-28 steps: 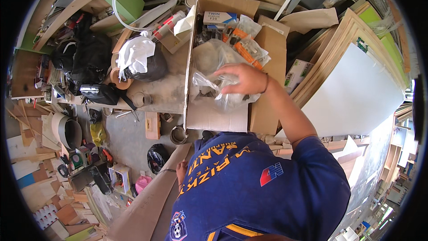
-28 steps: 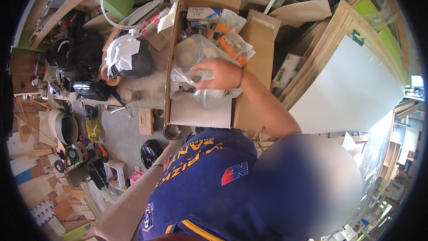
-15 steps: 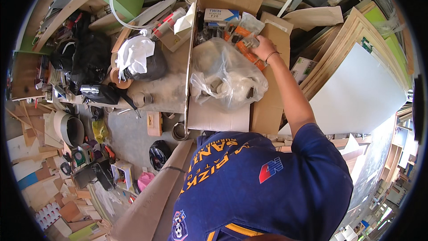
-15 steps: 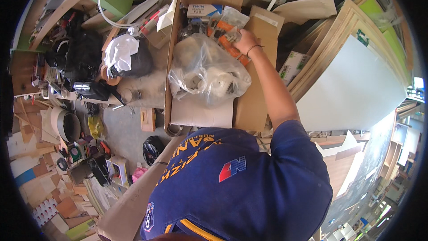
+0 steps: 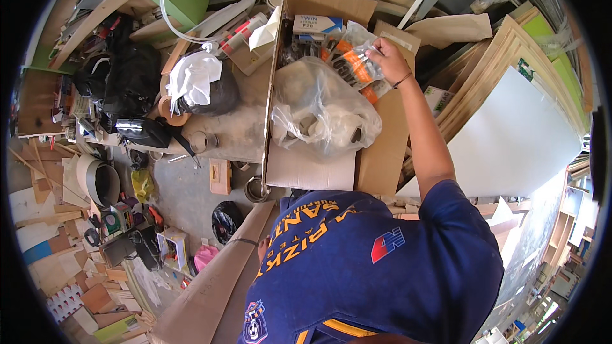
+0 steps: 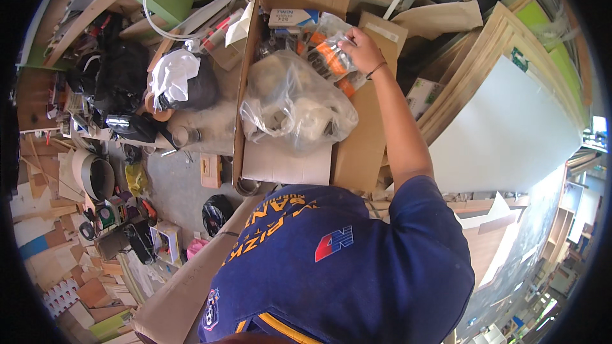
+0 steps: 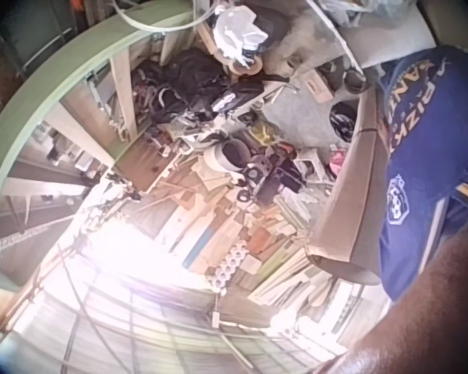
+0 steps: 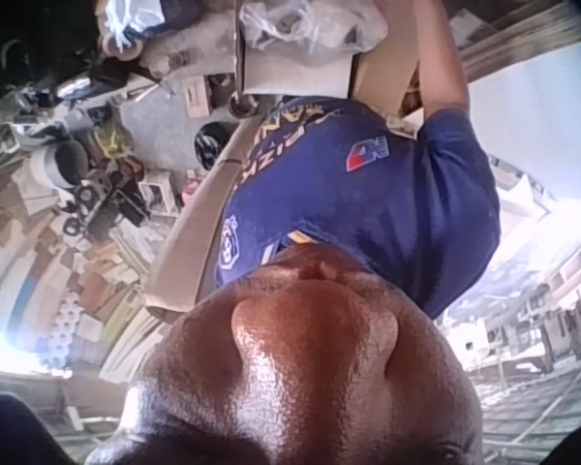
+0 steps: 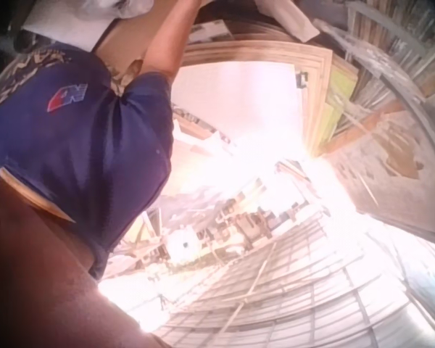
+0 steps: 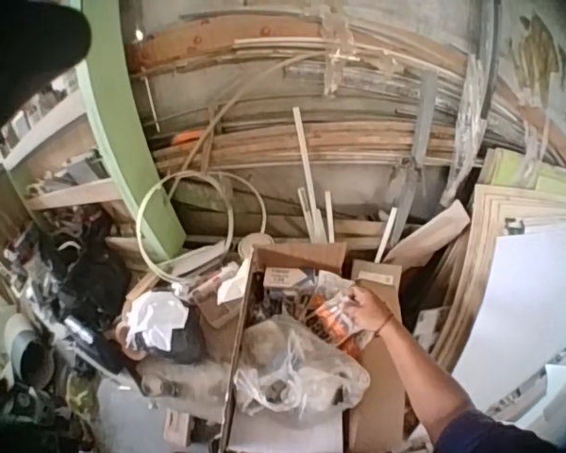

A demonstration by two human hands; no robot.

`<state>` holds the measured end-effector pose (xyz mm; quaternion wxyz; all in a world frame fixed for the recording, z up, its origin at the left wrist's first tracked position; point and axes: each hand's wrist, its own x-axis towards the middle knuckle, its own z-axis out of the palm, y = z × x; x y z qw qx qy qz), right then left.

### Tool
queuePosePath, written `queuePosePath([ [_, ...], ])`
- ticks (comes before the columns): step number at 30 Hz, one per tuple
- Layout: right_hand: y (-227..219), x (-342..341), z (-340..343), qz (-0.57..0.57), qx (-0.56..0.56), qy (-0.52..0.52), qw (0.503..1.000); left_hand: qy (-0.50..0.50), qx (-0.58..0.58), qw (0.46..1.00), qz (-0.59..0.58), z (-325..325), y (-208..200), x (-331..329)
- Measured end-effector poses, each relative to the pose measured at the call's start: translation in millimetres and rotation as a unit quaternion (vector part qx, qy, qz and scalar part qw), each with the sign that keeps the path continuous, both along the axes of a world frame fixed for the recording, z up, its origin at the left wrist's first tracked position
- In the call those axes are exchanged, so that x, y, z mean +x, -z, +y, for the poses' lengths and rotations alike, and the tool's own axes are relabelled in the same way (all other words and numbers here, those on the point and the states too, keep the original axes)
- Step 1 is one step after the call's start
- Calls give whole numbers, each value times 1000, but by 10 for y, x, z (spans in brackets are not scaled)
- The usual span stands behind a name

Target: The person measures a white panel using a tape measure, retrieves hardware from a box, and then attaches hinges to a cabinet door using a power drill.

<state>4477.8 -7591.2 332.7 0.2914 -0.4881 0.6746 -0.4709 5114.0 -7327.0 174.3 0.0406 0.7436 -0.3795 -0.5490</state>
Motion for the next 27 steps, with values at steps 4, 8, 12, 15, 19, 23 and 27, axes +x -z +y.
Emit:
queuePosePath([
  [4, -58, 186, -437, -3, -4, -54, 999, -39, -11, 999, -26, 470, -46, 16],
  [8, 162, -284, -313, 3, 63, 57, 996, 9, -4, 1000, -13, 195, 36, -90],
  [12, 64, 42, -660, 177, 98, 59, 978, -56, -27, 998, 7, 191, 38, -193],
  [15, -278, 230, -624, 64, 97, -37, 993, -144, -69, 987, 24, 202, 4, -286],
  [19, -265, 501, -697, 139, 41, -93, 985, -78, -51, 994, -58, 344, 178, -131],
  [23, -384, 932, -821, 270, -33, -117, 955, -242, -156, 949, -129, 345, -125, -463],
  [27, -741, 1573, -912, 338, -112, -146, 923, -311, -174, 928, -110, 394, -228, -618],
])
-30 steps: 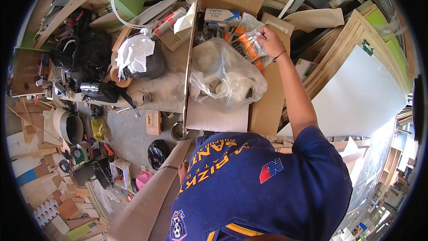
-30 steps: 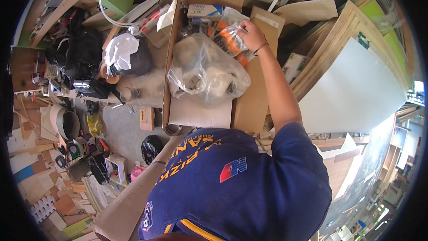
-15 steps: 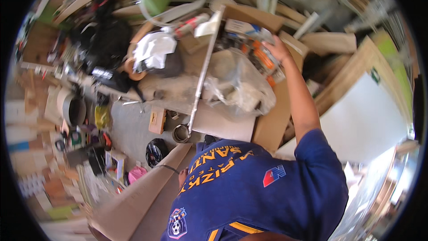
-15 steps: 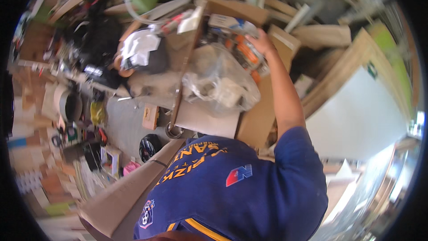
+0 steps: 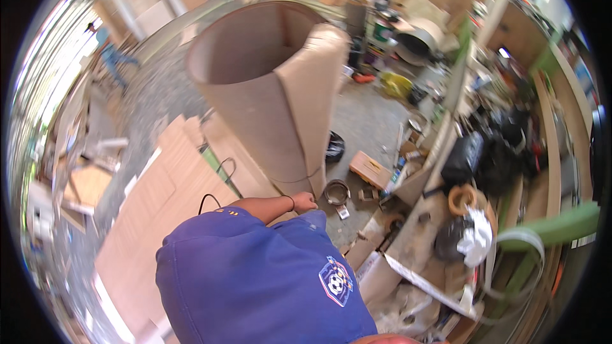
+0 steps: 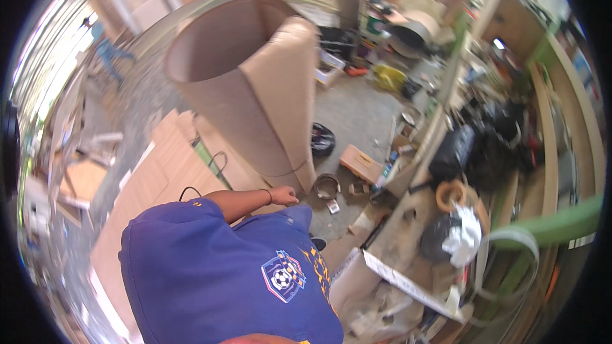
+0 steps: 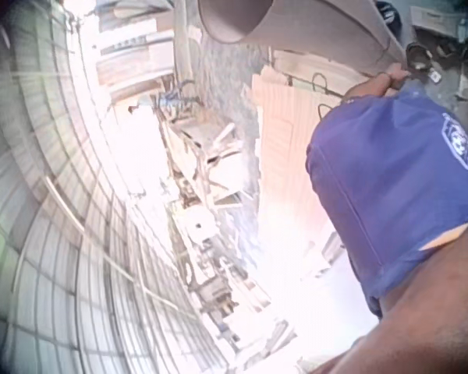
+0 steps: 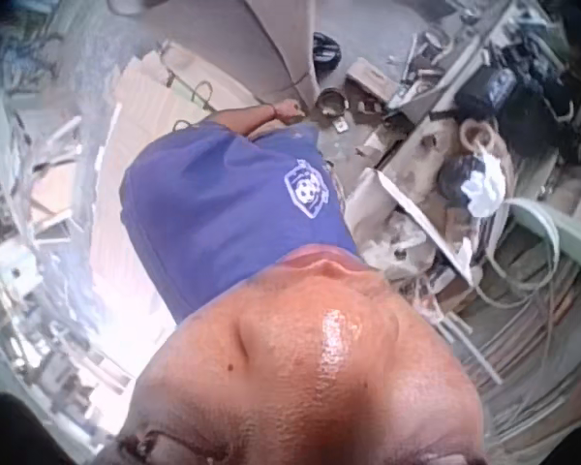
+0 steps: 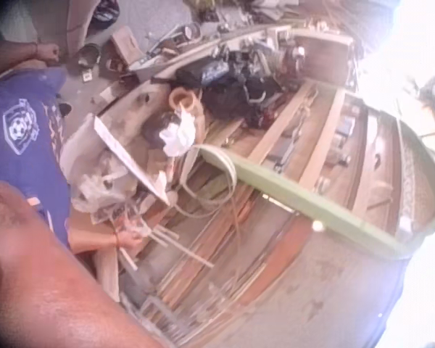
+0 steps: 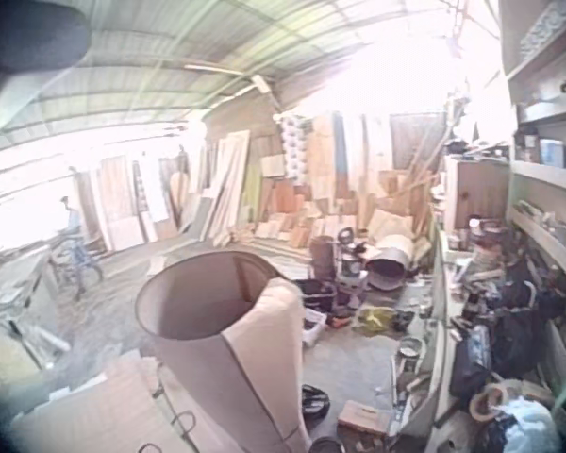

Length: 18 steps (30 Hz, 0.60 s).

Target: The person measures a white panel using a tape measure, retrieves hardware from a box, and then attaches hinges to a cabinet door using a power drill.

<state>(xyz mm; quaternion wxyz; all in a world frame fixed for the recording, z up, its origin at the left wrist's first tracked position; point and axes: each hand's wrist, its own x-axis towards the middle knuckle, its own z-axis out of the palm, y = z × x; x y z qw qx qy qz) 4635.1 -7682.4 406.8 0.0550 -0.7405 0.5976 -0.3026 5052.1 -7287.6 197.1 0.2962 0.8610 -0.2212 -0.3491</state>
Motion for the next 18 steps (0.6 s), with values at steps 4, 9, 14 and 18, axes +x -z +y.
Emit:
queuePosePath([
  [4, -364, 593, 9, -4, -64, -58, 996, -80, -10, 997, -14, 154, -174, -233],
  [9, -743, 1268, 165, -47, -129, -141, 980, -69, -69, 995, 31, 137, -412, -353],
  [14, -1062, 1818, 495, -96, -160, -222, 957, -46, -218, 975, -5, 7, -897, -270],
  [18, -1259, 2173, 807, -119, -145, -312, 931, -11, -258, 966, 3, 55, -1670, -258],
])
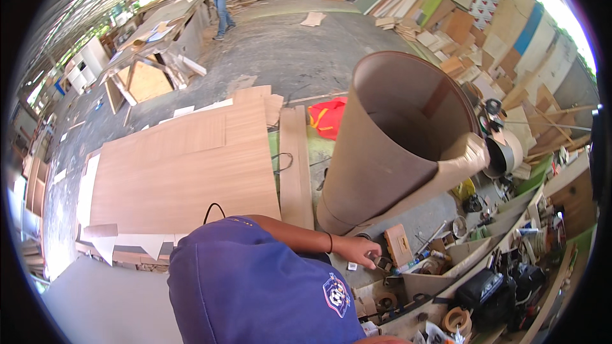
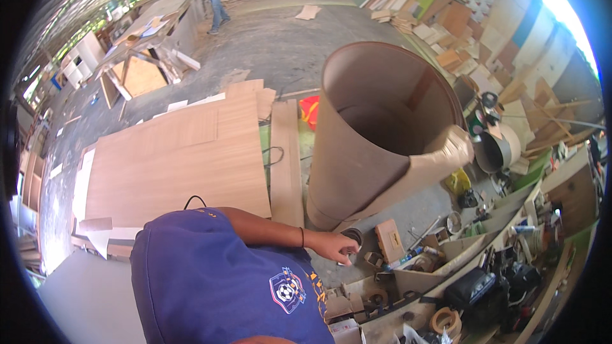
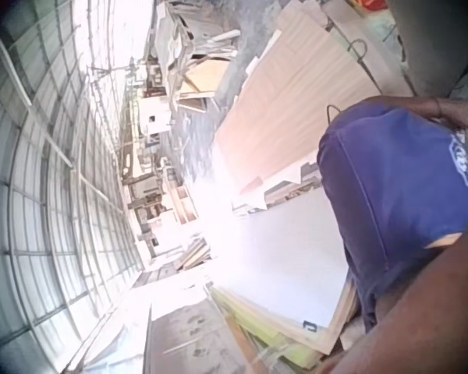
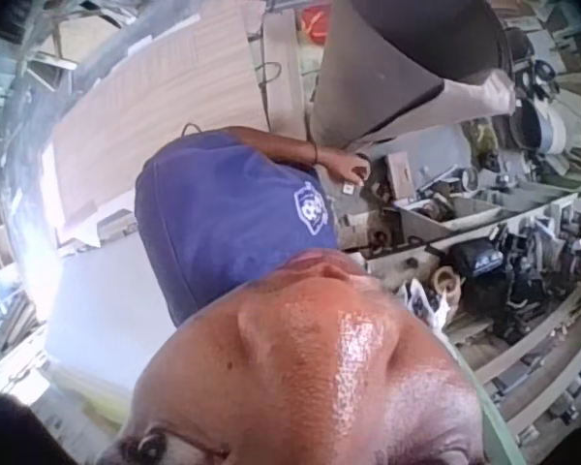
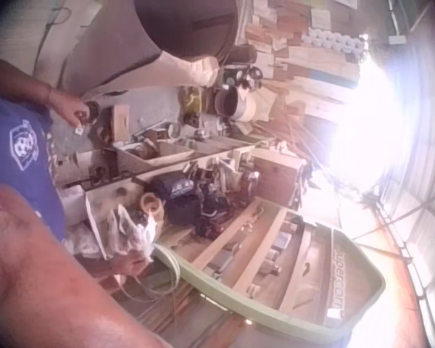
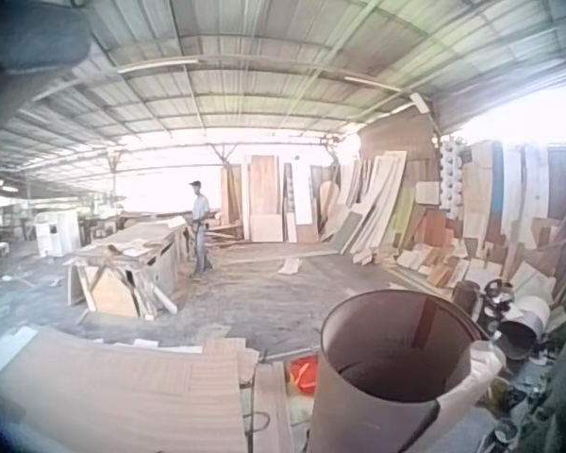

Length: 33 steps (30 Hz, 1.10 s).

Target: The person measures a white panel using a tape measure, retrieves hardware from a box, and then attaches hinges to a cabinet door using a power drill.

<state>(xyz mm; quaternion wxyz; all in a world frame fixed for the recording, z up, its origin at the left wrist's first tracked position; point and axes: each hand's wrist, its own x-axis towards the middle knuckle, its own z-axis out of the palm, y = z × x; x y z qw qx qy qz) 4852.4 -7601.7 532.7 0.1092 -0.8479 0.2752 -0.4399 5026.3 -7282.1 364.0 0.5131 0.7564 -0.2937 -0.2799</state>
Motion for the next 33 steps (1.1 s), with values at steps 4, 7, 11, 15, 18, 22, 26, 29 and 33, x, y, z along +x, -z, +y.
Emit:
queuePosePath([
  [4, -173, 359, 399, 39, 42, -151, 987, 24, -81, 993, -76, 85, -577, -89],
  [7, -400, 753, 864, 139, 74, -320, 934, -24, -115, 963, -242, 54, -634, -179],
  [11, -193, 1111, 1269, 147, 173, -477, 849, -62, -150, 940, -299, 184, -778, -214],
  [15, -117, 1325, 1619, 147, 154, -536, 817, -51, -139, 958, -246, 425, -870, -219],
  [18, -50, 1410, 1767, 131, 165, -567, 796, -26, -119, 986, -112, 578, -916, -264],
  [22, 1, 1488, 1907, 141, 178, -578, 784, -27, -152, 986, -56, 708, -889, -252],
  [26, 212, 1543, 1908, 184, 295, -570, 745, -40, -177, 982, -57, 801, -757, -225],
  [29, 219, 1606, 2054, 168, 357, -579, 713, -55, -195, 978, -39, 878, -762, -202],
  [33, 272, 1736, 2340, 137, 329, -603, 714, -129, -130, 983, 11, 983, -713, -159],
])
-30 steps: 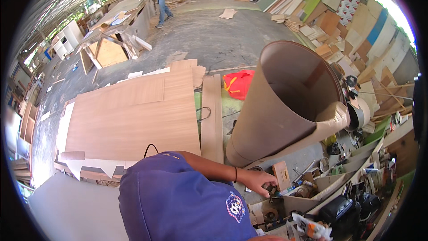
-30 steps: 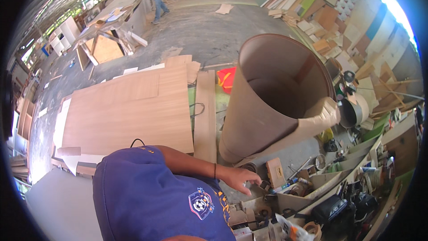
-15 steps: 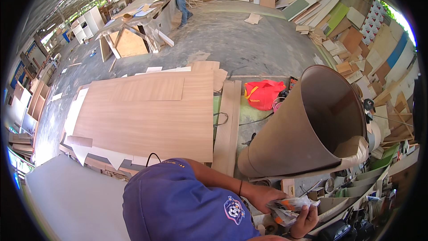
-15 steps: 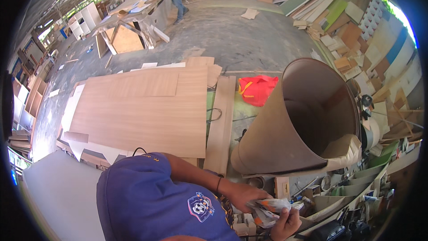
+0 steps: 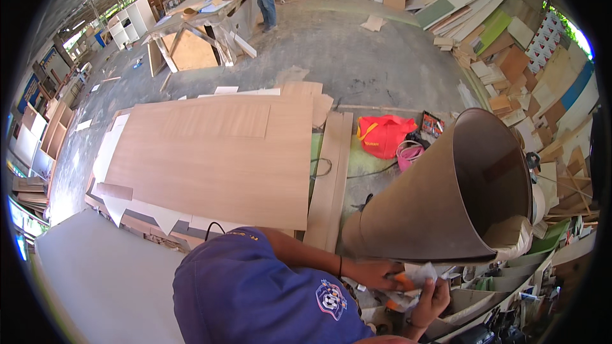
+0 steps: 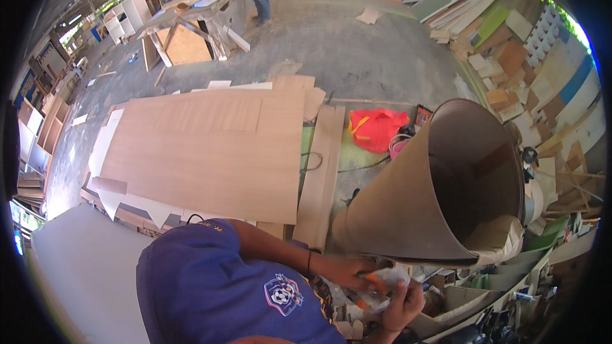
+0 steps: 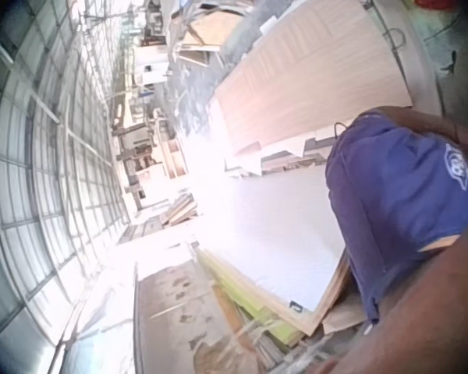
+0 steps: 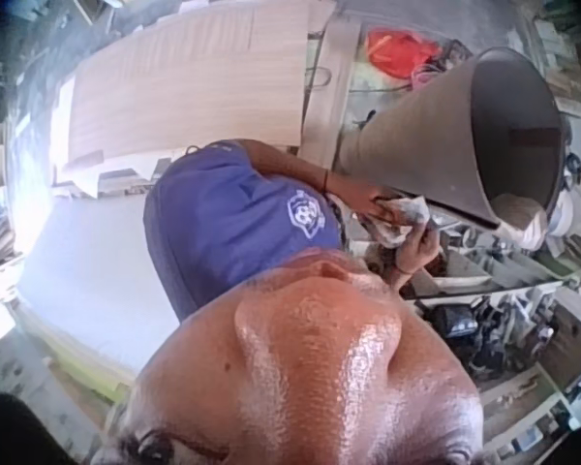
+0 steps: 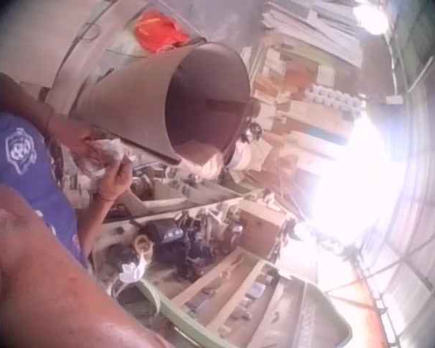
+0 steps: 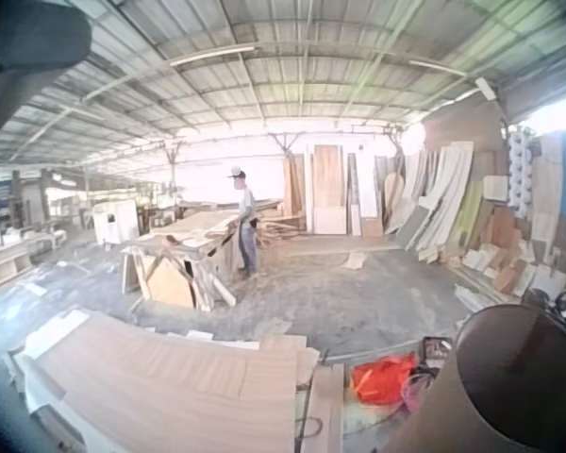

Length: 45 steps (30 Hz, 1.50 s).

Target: The person measures a white panel using a tape measure, retrieves hardware from a box, and then attaches hinges to a cabinet door using a power drill.

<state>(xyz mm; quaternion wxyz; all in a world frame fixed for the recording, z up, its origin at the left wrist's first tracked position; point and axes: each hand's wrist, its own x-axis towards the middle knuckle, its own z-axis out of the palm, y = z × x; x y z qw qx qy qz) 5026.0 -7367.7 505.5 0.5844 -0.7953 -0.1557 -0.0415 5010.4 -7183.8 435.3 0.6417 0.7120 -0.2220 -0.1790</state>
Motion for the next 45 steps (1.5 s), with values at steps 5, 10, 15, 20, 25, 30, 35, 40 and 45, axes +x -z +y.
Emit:
queuePosePath([
  [5, 141, 107, 153, 27, 32, 32, 999, -136, 9, 986, -95, 167, 333, -75],
  [10, 346, 228, -121, 82, 54, 68, 993, -261, -180, 926, 203, 555, 378, -298],
  [15, 907, 297, -584, 324, 399, -16, 857, -409, -417, 777, 235, 909, 222, -503],
  [20, 1092, 147, -403, 494, 381, 60, 779, -468, -413, 777, 79, 1115, -55, -632],
  [25, 1610, 43, -345, 582, 385, -89, 711, -501, -396, 769, 22, 1040, -331, -813],
  [30, 1737, 3, -188, 600, 380, -152, 687, -521, -375, 767, -11, 992, -471, -996],
  [35, 1999, 192, -226, 597, 397, -145, 682, -608, -367, 704, 22, 1008, -541, -1054],
  [40, 2202, 270, -435, 567, 416, -169, 691, -703, -354, 610, 91, 1266, -167, -1126],
  [45, 2197, 262, -536, 580, 369, -65, 723, -780, -380, 486, 107, 1566, 191, -1396],
])
